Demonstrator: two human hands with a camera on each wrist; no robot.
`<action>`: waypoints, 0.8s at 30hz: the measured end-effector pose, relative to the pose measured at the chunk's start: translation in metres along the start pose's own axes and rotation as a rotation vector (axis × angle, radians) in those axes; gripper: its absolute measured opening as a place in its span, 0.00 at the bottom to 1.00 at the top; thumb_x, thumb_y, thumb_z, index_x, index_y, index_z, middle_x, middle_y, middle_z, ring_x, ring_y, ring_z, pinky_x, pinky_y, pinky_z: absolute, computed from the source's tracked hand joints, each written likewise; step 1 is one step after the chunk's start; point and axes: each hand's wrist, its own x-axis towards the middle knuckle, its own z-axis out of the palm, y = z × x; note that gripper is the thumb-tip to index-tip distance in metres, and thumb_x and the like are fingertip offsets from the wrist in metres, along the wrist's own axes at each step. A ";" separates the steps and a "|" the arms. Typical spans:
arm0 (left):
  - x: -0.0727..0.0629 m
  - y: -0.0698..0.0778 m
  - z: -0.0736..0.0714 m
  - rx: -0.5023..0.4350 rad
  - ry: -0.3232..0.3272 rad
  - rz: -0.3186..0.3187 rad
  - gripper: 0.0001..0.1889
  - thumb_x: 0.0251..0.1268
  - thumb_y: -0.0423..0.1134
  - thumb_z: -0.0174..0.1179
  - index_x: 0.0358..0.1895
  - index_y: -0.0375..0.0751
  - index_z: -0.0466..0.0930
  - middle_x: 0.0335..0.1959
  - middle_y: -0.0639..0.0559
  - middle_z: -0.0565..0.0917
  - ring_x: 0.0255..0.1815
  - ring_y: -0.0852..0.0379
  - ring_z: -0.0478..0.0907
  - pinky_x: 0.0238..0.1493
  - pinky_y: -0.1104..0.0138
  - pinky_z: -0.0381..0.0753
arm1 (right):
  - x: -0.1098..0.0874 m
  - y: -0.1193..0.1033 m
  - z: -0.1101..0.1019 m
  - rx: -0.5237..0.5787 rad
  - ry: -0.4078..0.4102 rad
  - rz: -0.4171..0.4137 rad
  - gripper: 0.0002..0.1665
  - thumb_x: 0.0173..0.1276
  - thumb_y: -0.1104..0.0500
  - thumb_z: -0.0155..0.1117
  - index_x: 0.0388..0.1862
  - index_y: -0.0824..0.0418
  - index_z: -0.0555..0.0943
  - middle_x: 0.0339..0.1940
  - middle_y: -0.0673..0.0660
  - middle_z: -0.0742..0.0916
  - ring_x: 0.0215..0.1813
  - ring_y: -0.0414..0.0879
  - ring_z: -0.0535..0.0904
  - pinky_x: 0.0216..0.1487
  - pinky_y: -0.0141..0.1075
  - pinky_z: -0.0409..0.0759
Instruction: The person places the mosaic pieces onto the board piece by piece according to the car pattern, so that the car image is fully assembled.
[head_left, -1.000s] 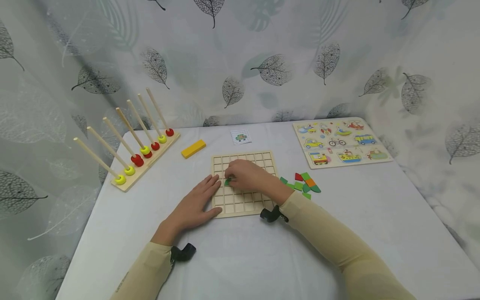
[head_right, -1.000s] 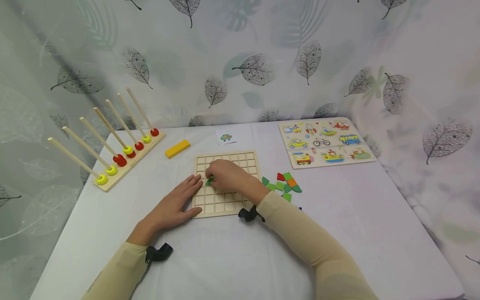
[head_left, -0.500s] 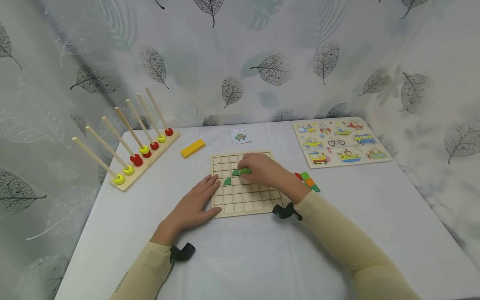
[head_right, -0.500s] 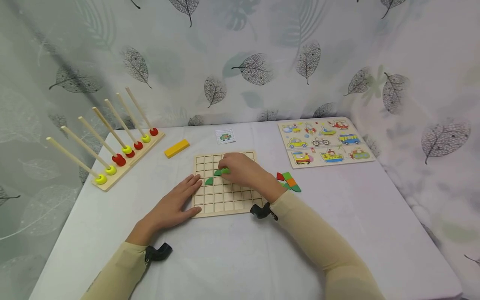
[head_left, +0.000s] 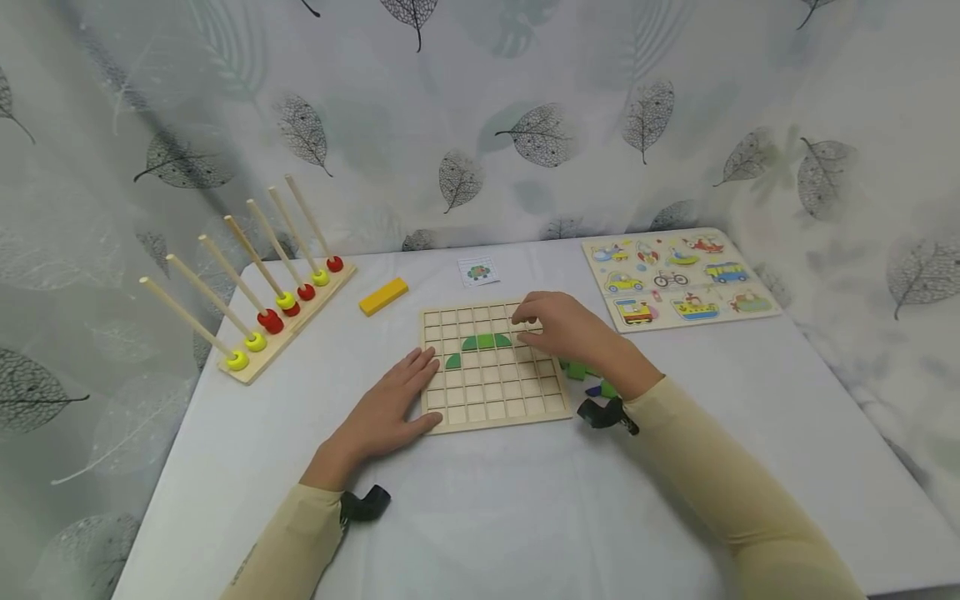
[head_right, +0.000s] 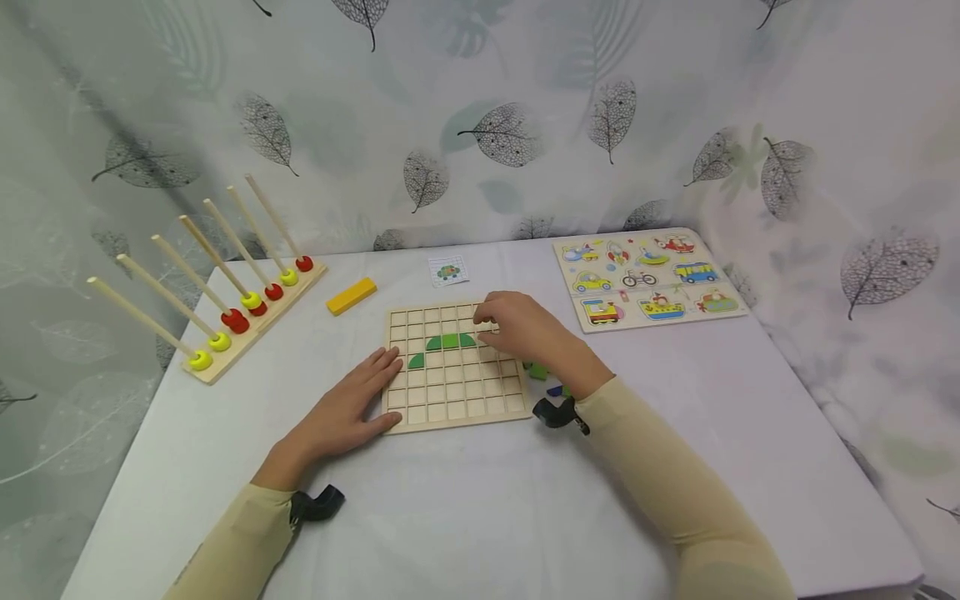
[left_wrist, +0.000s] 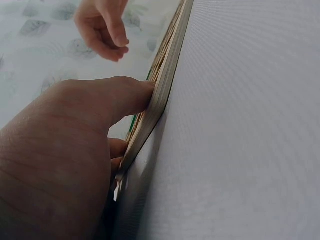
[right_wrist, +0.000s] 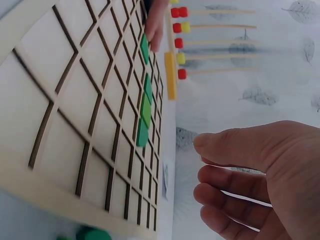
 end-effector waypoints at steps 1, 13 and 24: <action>0.000 0.000 0.000 0.001 -0.001 -0.004 0.46 0.76 0.59 0.62 0.88 0.41 0.57 0.90 0.52 0.52 0.90 0.49 0.44 0.86 0.48 0.53 | -0.002 0.002 -0.002 -0.001 -0.001 0.003 0.16 0.74 0.59 0.77 0.58 0.61 0.91 0.53 0.54 0.88 0.54 0.50 0.85 0.56 0.47 0.85; 0.000 -0.003 0.002 0.013 0.013 0.008 0.46 0.76 0.60 0.62 0.88 0.41 0.58 0.90 0.52 0.52 0.90 0.49 0.44 0.85 0.47 0.54 | -0.031 0.031 -0.027 -0.031 0.031 0.044 0.17 0.72 0.61 0.79 0.57 0.64 0.90 0.52 0.56 0.88 0.53 0.53 0.84 0.54 0.49 0.85; -0.001 -0.003 0.002 0.012 -0.006 -0.015 0.46 0.77 0.61 0.61 0.88 0.42 0.57 0.90 0.53 0.51 0.90 0.51 0.43 0.86 0.50 0.52 | -0.052 0.054 -0.039 -0.023 0.019 0.186 0.17 0.72 0.61 0.78 0.57 0.65 0.90 0.51 0.58 0.90 0.54 0.55 0.83 0.57 0.53 0.84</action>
